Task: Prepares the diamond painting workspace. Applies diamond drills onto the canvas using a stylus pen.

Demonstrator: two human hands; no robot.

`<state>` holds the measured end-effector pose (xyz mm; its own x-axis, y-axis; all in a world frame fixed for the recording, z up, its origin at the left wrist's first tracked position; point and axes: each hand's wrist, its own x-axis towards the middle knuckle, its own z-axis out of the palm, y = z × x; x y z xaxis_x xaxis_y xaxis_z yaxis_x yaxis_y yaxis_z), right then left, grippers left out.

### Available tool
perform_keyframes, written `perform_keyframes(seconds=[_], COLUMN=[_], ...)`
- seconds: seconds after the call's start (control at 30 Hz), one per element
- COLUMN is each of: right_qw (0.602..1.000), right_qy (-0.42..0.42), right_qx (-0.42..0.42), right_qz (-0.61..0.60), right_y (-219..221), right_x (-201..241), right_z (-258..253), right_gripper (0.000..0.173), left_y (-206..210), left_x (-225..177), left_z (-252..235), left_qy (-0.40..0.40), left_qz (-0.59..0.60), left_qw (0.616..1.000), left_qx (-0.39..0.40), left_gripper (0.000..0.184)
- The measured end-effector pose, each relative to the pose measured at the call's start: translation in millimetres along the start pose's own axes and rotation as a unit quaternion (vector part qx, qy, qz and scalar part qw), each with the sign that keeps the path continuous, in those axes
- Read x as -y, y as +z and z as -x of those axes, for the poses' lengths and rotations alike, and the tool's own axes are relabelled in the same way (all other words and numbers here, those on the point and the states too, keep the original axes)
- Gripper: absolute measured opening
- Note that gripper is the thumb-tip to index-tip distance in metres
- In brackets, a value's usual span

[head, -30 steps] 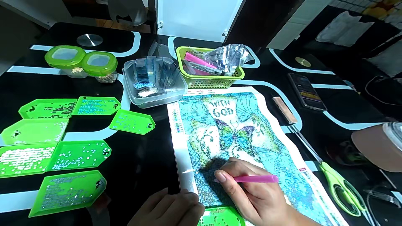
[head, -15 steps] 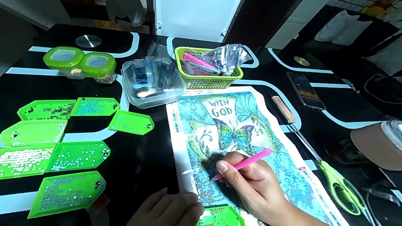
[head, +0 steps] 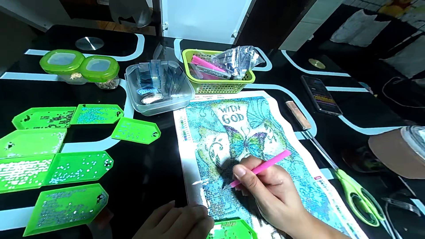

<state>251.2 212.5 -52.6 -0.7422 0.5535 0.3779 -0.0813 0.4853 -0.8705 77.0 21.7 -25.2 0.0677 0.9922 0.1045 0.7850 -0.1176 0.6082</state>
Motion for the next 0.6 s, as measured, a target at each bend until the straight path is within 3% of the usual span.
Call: perform_keyframes(seconds=[0.27,0.6], right_qw=[0.998,0.965], right_qy=[-0.040,-0.129], right_qx=[0.027,0.027], right_qz=[0.049,0.228], right_y=[3,9], right_x=[0,10], right_z=[1,2], right_gripper=[0.028,0.029], left_y=[0,0], left_x=[-1,0], left_z=[0,1], left_qy=[0.000,0.001], left_qz=[-0.001,-0.003], left_qw=[1.000,1.000], left_qx=[-0.001,-0.003], left_gripper=[0.041,0.041])
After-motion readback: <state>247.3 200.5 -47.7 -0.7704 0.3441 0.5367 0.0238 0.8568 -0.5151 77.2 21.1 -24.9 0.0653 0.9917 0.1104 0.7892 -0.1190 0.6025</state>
